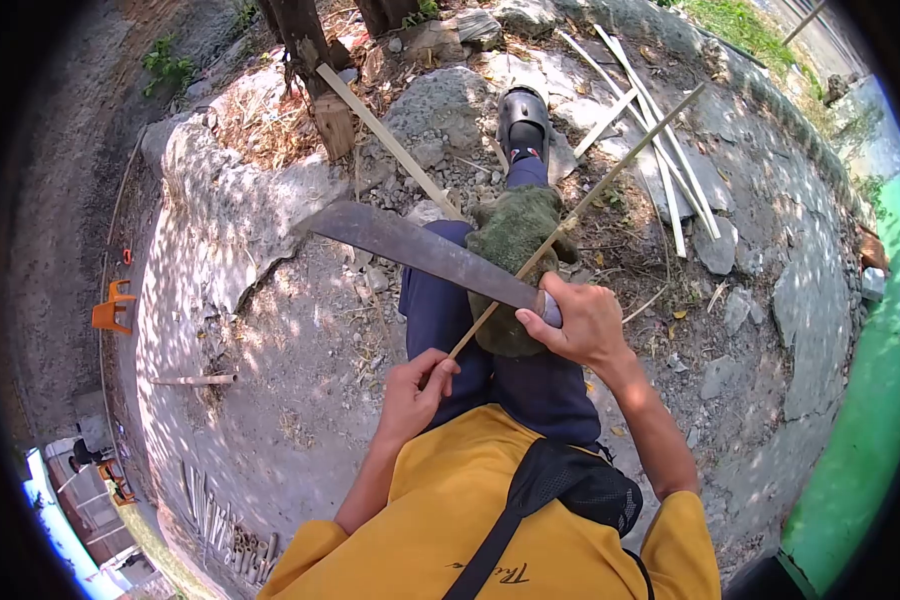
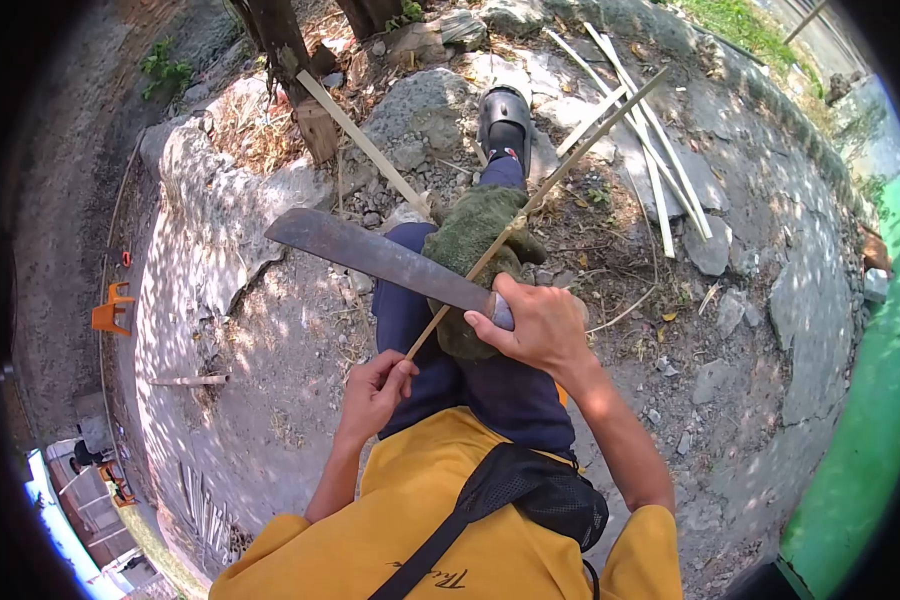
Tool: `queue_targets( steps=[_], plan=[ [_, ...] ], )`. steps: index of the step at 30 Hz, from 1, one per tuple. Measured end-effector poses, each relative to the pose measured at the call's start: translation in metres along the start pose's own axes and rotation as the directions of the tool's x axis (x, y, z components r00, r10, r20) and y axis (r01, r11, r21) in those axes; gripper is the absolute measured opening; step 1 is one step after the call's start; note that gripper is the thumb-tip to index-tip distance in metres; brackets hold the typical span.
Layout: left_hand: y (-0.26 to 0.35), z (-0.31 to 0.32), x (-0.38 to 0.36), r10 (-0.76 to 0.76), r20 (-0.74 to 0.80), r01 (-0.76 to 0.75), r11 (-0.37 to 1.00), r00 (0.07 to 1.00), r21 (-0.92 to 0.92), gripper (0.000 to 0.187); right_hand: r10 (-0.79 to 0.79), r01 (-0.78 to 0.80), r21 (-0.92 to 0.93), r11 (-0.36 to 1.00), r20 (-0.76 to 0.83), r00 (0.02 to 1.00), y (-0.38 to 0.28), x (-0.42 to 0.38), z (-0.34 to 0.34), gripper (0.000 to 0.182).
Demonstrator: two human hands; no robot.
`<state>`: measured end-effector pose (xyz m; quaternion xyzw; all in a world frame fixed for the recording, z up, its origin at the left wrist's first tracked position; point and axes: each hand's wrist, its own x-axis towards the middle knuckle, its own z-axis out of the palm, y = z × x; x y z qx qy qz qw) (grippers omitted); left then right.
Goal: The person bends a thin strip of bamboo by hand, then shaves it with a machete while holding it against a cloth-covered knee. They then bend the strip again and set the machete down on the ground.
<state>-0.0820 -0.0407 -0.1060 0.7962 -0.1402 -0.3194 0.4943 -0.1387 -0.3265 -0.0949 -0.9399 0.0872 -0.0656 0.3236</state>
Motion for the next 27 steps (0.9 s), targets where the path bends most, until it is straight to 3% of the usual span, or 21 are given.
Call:
queue_targets(
  steps=[5, 8, 11, 27],
  plan=[
    [0.048, 0.038, 0.045, 0.064, 0.005, -0.063, 0.996, 0.998, -0.056, 0.019, -0.043, 0.044, -0.055, 0.998, 0.013, 0.999, -0.002, 0.002, -0.003, 0.055],
    [0.056, 0.051, 0.062, 0.113, -0.043, -0.119, 0.974, 0.993, -0.191, 0.019, -0.067, 0.067, -0.061, 0.996, 0.007, 0.998, 0.000, 0.004, -0.005, 0.055],
    [0.056, 0.051, 0.064, 0.068, -0.027, -0.071, 0.986, 0.997, -0.153, 0.020, -0.070, 0.070, -0.045, 0.997, 0.006, 0.998, 0.001, 0.005, -0.005, 0.055],
    [0.042, 0.047, 0.052, 0.000, 0.086, 0.035, 0.911, 0.996, -0.411, 0.023, 0.014, -0.016, -0.087, 0.996, -0.019, 1.000, -0.011, 0.001, -0.004, 0.055]
  ],
)
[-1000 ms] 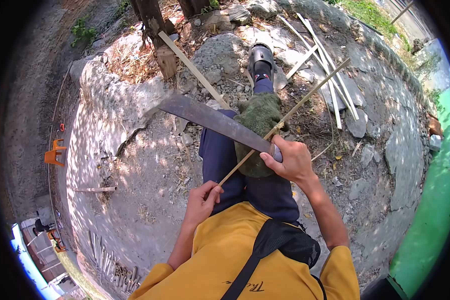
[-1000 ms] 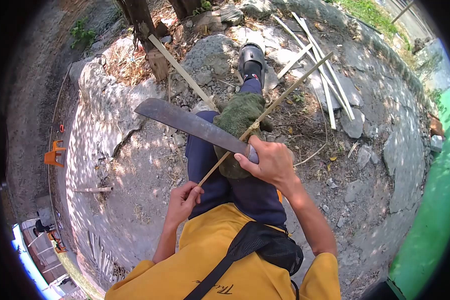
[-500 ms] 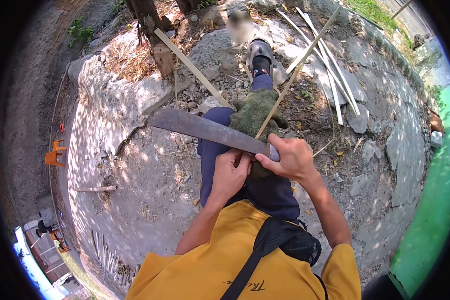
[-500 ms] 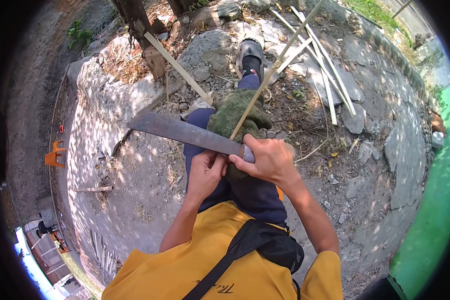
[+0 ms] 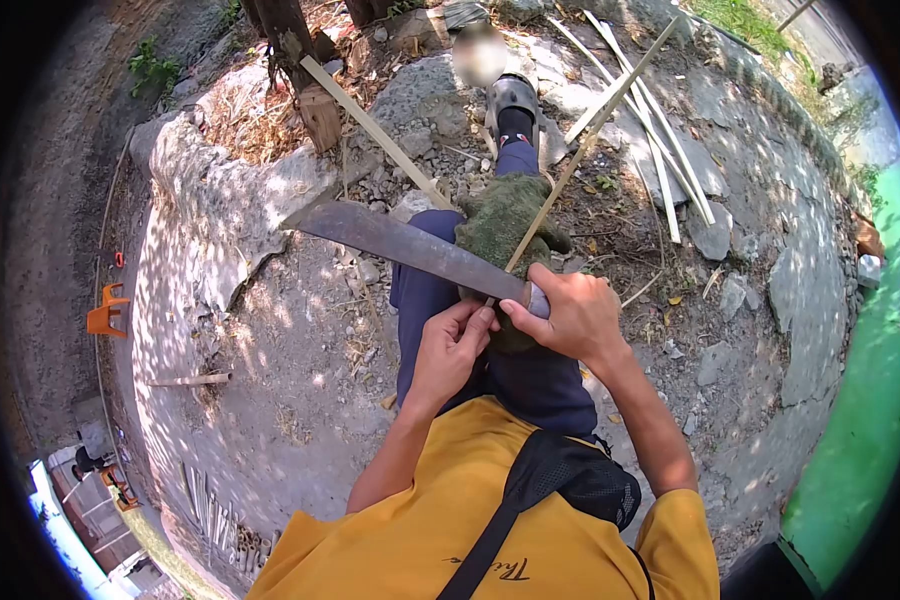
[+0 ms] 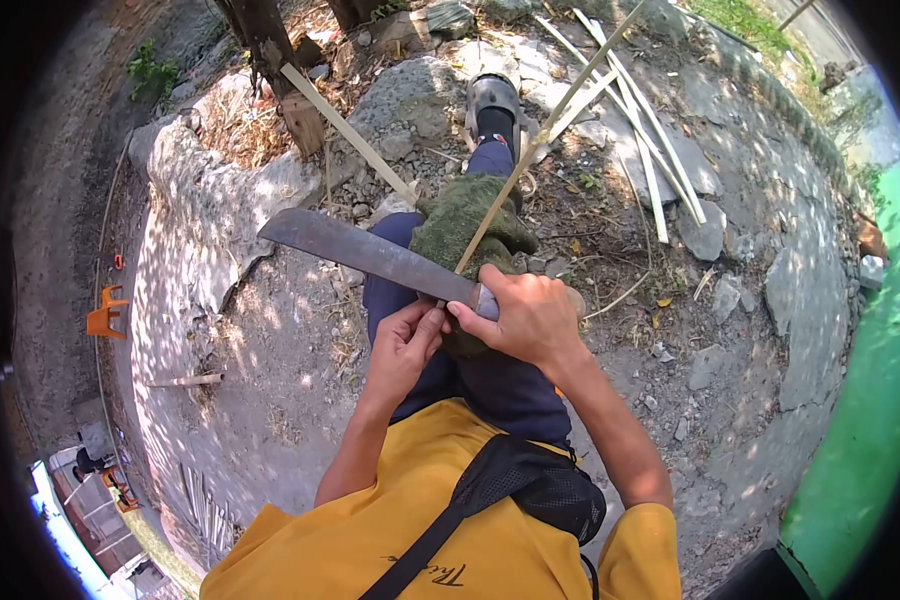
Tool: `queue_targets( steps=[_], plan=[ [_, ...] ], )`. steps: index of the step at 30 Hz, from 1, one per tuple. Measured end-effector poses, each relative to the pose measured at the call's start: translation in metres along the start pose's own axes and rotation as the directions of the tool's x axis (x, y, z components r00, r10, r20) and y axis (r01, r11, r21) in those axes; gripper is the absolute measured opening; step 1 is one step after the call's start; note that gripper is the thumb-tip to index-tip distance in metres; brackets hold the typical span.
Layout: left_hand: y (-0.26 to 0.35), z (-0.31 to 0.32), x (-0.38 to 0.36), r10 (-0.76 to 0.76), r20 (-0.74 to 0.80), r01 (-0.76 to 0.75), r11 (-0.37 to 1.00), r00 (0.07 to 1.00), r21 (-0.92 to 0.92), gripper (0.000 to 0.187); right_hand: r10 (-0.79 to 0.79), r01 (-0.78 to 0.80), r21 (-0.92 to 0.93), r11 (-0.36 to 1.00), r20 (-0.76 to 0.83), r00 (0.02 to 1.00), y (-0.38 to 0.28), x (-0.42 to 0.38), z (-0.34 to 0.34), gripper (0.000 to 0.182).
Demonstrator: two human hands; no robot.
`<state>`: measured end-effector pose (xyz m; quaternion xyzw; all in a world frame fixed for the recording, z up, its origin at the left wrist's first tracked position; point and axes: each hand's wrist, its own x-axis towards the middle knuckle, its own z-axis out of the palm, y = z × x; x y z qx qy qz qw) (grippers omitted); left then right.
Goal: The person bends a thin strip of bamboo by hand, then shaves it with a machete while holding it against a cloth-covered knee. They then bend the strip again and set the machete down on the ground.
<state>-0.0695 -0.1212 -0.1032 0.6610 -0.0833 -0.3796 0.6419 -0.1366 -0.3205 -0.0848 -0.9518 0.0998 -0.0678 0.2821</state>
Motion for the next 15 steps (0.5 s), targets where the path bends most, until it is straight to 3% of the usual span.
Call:
queue_targets(
  steps=[10, 12, 15],
  plan=[
    [-0.004, -0.023, -0.055, -0.118, 0.022, 0.118, 0.993, 0.993, -0.007, 0.028, 0.051, -0.052, 0.019, 0.998, 0.044, 0.998, 0.008, 0.003, 0.007, 0.054],
    [-0.013, -0.043, -0.080, -0.115, 0.030, 0.115, 0.993, 0.993, 0.010, 0.028, 0.061, -0.053, 0.179, 0.982, -0.037, 0.997, 0.014, 0.005, 0.008, 0.052],
    [-0.027, -0.066, -0.110, -0.130, 0.030, 0.129, 0.991, 0.991, 0.038, 0.028, 0.066, -0.070, 0.240, 0.968, 0.026, 0.997, 0.019, 0.008, 0.008, 0.051]
  ],
)
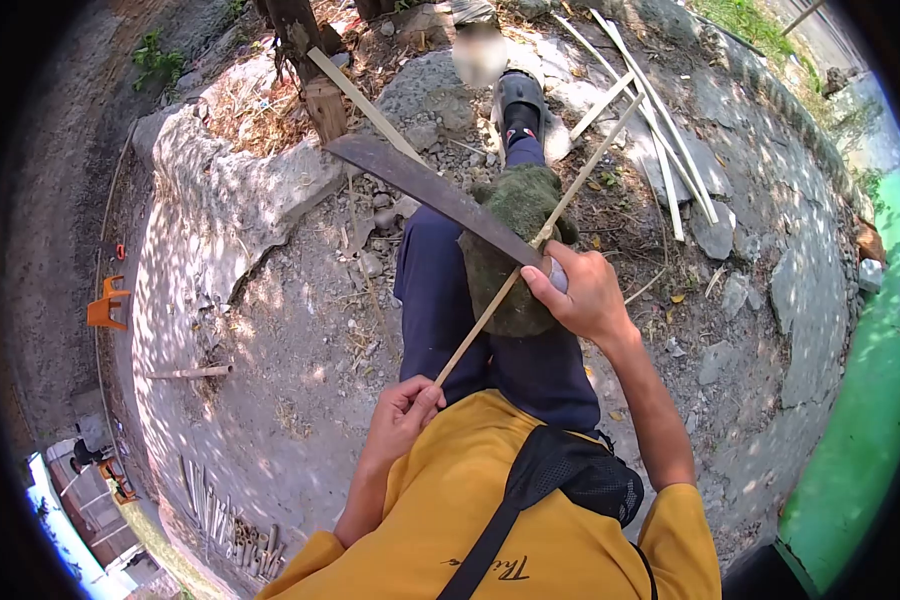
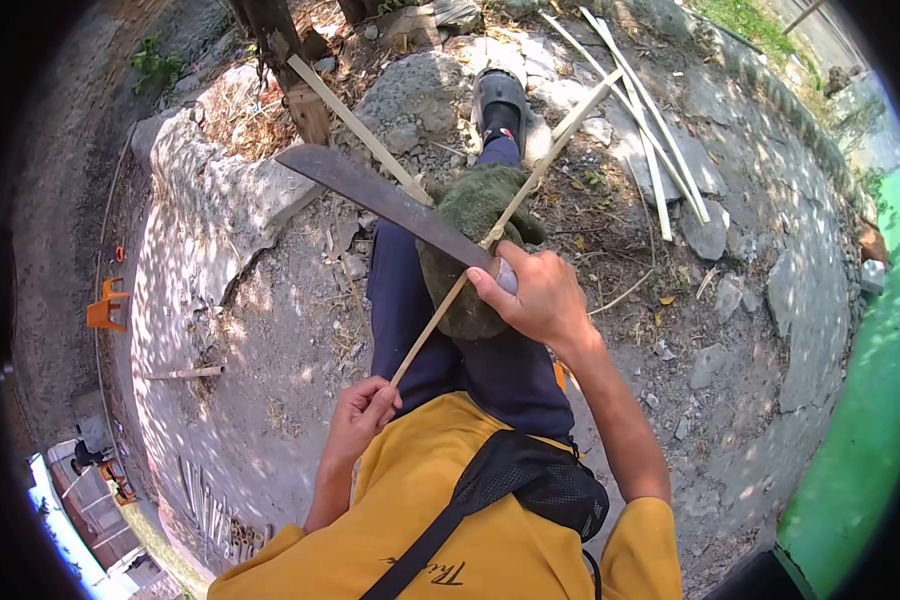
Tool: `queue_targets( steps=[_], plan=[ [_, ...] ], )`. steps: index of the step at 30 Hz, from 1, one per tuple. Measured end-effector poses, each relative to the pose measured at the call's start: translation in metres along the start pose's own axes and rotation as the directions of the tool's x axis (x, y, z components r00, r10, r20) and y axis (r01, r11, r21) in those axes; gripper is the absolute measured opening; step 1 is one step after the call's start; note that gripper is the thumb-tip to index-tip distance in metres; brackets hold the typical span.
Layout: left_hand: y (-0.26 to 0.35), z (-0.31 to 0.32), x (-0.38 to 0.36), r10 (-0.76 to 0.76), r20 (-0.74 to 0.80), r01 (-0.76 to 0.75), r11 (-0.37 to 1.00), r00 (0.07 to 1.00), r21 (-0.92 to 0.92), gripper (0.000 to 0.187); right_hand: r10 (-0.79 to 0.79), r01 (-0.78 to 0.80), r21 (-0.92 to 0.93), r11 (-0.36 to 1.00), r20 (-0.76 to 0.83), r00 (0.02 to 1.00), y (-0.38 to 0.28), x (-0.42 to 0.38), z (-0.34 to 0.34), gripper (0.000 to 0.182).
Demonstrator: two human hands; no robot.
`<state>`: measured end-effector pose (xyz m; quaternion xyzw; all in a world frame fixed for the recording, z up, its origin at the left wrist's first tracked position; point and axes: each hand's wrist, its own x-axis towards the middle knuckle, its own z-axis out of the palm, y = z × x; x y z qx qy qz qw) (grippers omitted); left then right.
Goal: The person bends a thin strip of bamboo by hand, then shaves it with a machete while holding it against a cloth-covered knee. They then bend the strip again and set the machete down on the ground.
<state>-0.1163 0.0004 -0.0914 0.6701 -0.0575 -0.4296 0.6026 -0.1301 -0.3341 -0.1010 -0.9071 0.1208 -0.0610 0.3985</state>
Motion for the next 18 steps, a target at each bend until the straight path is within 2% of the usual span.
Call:
queue_targets(
  steps=[4, 6, 8, 10, 12, 14, 18],
  plan=[
    [-0.009, -0.004, 0.002, -0.059, -0.057, 0.064, 0.995, 0.997, 0.080, 0.028, -0.051, 0.043, -0.147, 0.988, -0.046, 0.998, -0.017, -0.006, -0.001, 0.050],
    [-0.005, -0.001, 0.007, -0.062, -0.047, 0.065, 0.996, 0.997, 0.062, 0.028, -0.080, 0.066, -0.160, 0.985, -0.081, 0.994, -0.008, -0.007, 0.005, 0.049],
    [0.000, 0.003, 0.014, -0.062, -0.051, 0.065, 0.997, 0.997, 0.046, 0.027, -0.092, 0.083, -0.093, 0.992, -0.098, 0.991, -0.002, -0.008, 0.008, 0.048],
    [0.007, 0.012, 0.029, 0.035, -0.070, -0.026, 0.992, 0.997, 0.122, 0.026, -0.104, 0.094, -0.094, 0.991, -0.099, 0.990, -0.005, -0.011, 0.008, 0.049],
    [0.020, 0.027, 0.047, 0.038, -0.082, -0.028, 0.992, 0.996, 0.120, 0.025, -0.111, 0.102, -0.097, 0.990, -0.101, 0.989, -0.011, -0.013, 0.004, 0.049],
    [0.032, 0.039, 0.068, 0.126, -0.081, -0.113, 0.983, 0.989, 0.147, 0.025, -0.104, 0.095, -0.178, 0.979, -0.042, 0.994, -0.021, -0.014, -0.002, 0.050],
    [0.046, 0.056, 0.105, 0.163, -0.066, -0.154, 0.981, 0.984, 0.119, 0.022, -0.108, 0.105, -0.181, 0.978, -0.009, 0.994, -0.024, -0.011, -0.005, 0.051]
  ],
)
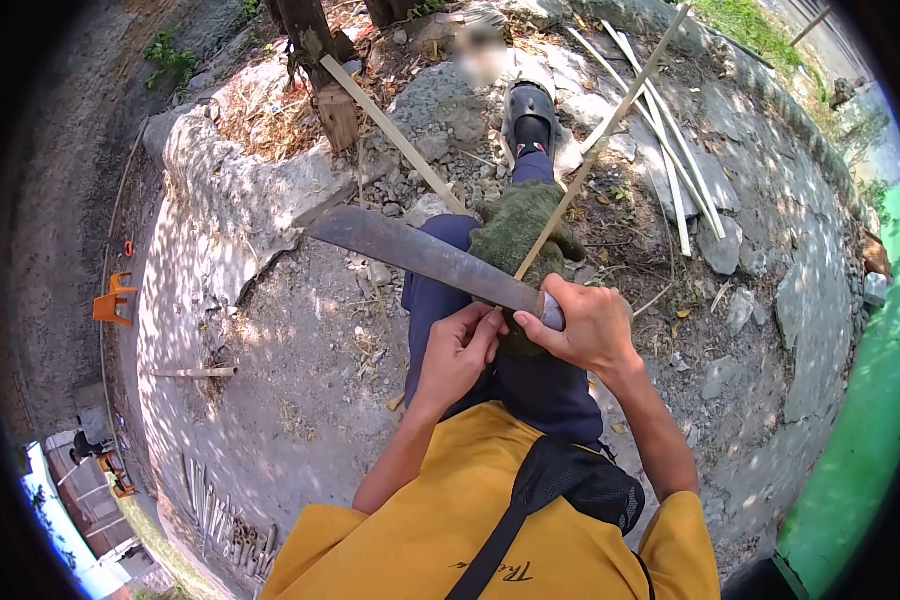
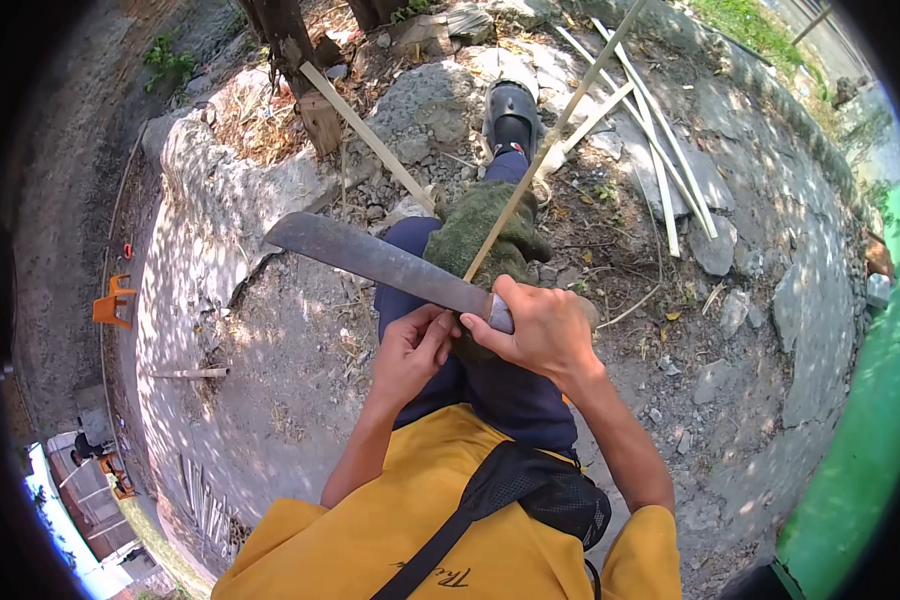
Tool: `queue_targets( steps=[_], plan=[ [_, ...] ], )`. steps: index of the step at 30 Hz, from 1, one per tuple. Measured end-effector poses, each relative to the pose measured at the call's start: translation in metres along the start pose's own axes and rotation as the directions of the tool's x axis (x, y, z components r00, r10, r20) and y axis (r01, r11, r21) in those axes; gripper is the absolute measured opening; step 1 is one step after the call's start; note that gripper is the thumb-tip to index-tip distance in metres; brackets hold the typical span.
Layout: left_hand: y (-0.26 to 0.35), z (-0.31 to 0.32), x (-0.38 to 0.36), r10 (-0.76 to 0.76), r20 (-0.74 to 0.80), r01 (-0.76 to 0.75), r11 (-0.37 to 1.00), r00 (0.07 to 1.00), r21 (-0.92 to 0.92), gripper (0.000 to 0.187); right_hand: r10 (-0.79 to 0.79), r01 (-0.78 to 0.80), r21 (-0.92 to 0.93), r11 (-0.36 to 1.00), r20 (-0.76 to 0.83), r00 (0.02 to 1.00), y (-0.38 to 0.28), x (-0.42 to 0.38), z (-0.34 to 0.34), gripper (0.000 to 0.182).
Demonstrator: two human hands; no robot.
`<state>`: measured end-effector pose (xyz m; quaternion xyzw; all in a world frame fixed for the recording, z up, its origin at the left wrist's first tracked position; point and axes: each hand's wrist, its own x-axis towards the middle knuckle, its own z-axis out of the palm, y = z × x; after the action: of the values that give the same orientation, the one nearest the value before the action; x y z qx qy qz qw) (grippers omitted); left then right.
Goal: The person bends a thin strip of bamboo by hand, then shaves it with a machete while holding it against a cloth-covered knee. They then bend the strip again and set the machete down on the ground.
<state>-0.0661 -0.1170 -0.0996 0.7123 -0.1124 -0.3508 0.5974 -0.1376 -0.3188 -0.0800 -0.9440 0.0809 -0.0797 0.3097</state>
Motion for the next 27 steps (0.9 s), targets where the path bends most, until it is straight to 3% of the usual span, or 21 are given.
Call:
queue_targets(
  steps=[3, 5, 9, 17, 27],
  plan=[
    [0.005, 0.007, 0.014, 0.000, -0.035, -0.001, 0.999, 0.999, -0.047, 0.021, -0.044, 0.045, 0.016, 0.999, -0.035, 0.998, 0.005, 0.003, 0.005, 0.051],
    [0.007, 0.008, 0.017, 0.037, -0.026, -0.035, 0.997, 0.999, 0.066, 0.022, -0.084, 0.084, -0.026, 0.996, -0.036, 0.996, 0.006, 0.006, 0.003, 0.052],
    [0.010, 0.009, 0.017, 0.028, -0.032, -0.027, 0.998, 0.999, 0.053, 0.022, -0.083, 0.081, -0.051, 0.995, -0.022, 0.996, 0.005, 0.008, 0.001, 0.053],
    [0.002, 0.013, 0.012, 0.079, -0.039, -0.079, 0.997, 0.996, 0.011, 0.020, 0.051, -0.043, -0.096, 0.994, 0.079, 0.996, 0.001, 0.005, -0.002, 0.061],
    [-0.001, 0.006, -0.004, 0.017, -0.016, -0.018, 0.999, 1.000, -0.028, 0.023, 0.101, -0.096, -0.088, 0.992, 0.058, 0.993, -0.003, 0.004, 0.002, 0.058]
  ],
)
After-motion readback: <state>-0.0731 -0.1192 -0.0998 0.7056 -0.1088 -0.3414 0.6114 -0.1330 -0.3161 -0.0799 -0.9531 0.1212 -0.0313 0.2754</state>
